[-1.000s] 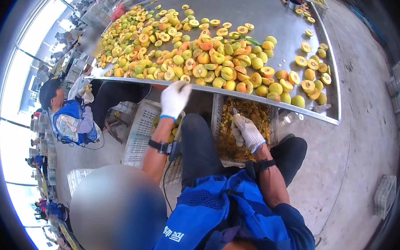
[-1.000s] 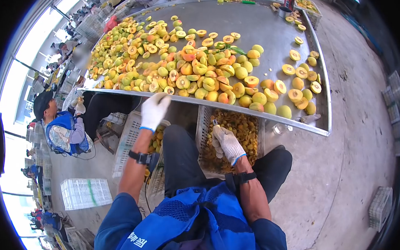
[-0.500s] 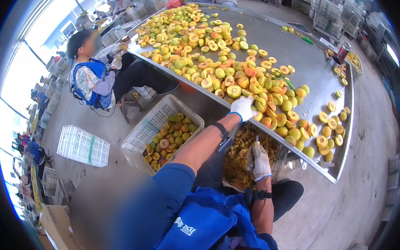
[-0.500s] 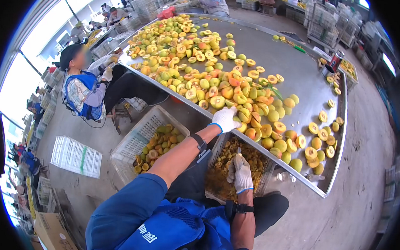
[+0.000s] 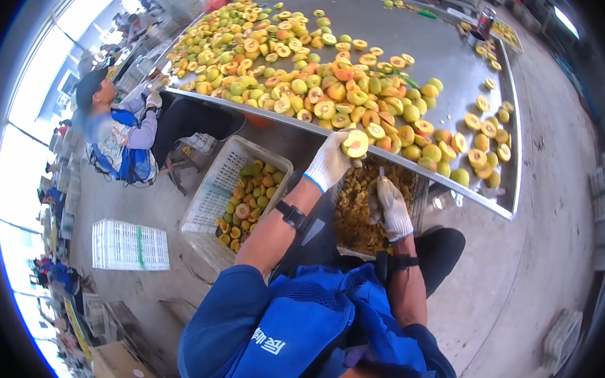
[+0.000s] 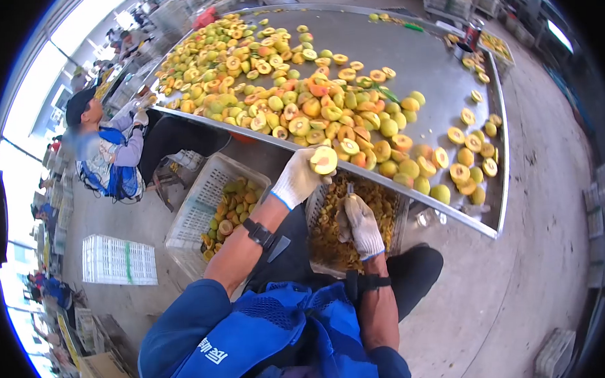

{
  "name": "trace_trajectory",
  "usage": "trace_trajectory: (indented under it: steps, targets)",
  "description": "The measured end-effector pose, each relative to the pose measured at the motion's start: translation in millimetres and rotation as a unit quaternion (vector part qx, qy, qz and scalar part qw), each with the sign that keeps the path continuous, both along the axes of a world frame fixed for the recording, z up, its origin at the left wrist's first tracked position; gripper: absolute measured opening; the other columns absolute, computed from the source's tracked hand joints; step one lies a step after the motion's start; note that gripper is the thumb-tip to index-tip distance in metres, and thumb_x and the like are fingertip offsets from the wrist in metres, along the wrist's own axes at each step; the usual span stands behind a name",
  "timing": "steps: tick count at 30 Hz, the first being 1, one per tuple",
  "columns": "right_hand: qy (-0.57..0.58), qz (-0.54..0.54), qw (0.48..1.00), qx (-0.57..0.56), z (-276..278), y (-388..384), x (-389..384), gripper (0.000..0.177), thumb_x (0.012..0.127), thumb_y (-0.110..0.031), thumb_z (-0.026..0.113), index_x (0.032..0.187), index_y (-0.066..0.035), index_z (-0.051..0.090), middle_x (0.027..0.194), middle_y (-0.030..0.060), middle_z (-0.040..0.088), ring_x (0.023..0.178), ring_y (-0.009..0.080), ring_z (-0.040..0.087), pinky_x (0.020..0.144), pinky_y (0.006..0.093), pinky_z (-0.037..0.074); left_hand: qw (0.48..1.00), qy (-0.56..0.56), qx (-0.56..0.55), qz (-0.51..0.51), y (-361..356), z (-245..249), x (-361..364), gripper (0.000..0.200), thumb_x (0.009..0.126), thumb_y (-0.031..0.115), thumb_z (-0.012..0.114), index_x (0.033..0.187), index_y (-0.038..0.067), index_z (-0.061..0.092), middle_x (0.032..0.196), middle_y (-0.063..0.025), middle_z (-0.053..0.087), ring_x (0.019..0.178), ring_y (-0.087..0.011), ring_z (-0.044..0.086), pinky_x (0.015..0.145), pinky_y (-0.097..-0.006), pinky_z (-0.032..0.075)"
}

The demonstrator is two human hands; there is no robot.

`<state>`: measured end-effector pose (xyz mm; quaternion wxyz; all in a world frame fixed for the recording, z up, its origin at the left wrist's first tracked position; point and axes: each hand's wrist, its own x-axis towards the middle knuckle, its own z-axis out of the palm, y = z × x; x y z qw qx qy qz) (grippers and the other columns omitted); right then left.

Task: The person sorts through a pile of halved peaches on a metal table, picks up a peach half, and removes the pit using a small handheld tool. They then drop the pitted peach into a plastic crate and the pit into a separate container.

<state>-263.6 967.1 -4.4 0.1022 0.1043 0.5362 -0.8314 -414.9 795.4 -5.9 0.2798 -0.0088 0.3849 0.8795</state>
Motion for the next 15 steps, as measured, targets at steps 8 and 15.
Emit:
trace_trajectory:
  steps: [8,15]
  targets:
    - [0.0,0.041,0.996,0.073,-4.5,-1.7,1.6,0.033,0.11,-0.042,0.055,0.101,-0.01,0.06,0.068,-0.003,0.05,0.05,0.0086,0.043,0.045,0.0261,0.036,0.998,0.016,0.012,0.058,18.2,-16.6,41.0,0.035,0.112,0.031,0.051,0.128,0.003,0.063,0.123,-0.0103,0.068,0.112,-0.0223,0.066,0.094,-0.0402,0.056]
    - [-0.007,0.004,0.988,0.155,-11.3,2.1,-3.3,0.034,0.109,-0.037,0.057,0.104,-0.004,0.065,0.073,0.0007,0.056,0.063,0.011,0.048,0.056,0.0319,0.043,0.997,-0.021,0.001,0.078,31.3,-21.4,52.4,0.031,0.109,0.029,0.057,0.124,0.003,0.064,0.119,-0.0077,0.068,0.109,-0.0202,0.066,0.099,-0.0377,0.054]
